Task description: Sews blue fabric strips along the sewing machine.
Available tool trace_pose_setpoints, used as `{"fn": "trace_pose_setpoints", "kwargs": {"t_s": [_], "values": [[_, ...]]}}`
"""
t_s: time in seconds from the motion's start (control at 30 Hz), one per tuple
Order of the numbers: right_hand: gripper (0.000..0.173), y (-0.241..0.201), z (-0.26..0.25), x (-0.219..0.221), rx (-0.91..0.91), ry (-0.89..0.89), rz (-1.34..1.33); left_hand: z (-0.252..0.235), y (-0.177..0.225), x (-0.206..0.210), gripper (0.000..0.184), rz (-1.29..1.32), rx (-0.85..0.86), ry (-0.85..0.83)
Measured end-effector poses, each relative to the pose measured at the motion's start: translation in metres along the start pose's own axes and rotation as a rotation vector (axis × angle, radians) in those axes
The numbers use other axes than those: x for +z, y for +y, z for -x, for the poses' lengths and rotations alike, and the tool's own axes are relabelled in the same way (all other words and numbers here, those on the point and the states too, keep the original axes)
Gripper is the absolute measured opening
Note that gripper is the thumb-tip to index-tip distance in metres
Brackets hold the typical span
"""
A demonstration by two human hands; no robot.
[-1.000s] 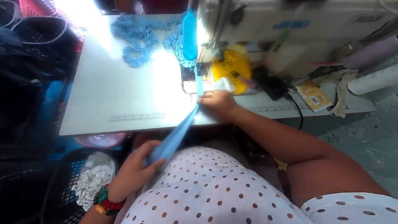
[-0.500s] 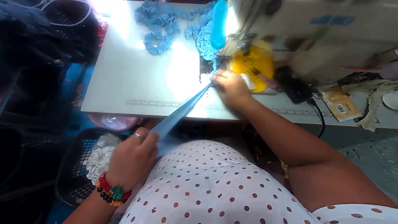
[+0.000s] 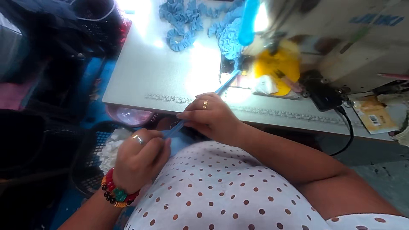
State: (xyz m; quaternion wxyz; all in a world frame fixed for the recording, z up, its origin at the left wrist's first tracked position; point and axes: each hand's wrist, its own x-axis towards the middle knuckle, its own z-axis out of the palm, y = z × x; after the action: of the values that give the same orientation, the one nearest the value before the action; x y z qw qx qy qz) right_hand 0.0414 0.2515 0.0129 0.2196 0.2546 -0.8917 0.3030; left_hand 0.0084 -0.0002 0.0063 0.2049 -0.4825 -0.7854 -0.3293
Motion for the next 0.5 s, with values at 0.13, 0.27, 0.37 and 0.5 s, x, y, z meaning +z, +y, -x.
{"fn": "trace_pose_setpoints", "kwargs": {"t_s": [0.13, 0.27, 0.37, 0.5], "values": [[0.016, -0.005, -0.002, -0.003, -0.018, 0.001, -0.002, -0.004, 0.002, 0.001, 0.020, 0.032, 0.008, 0.022], [0.016, -0.020, 0.009, -0.020, -0.107, -0.076, 0.179, -0.006, 0.010, -0.002, 0.022, 0.203, 0.010, -0.061], [0.021, -0.038, 0.034, -0.041, -0.150, -0.156, 0.313, -0.011, 0.016, -0.005, 0.025, 0.484, -0.016, -0.321], [0.022, -0.039, 0.082, -0.062, -0.055, -0.229, 0.237, -0.008, 0.002, 0.010, 0.033, 0.795, -0.061, -0.627]]}}
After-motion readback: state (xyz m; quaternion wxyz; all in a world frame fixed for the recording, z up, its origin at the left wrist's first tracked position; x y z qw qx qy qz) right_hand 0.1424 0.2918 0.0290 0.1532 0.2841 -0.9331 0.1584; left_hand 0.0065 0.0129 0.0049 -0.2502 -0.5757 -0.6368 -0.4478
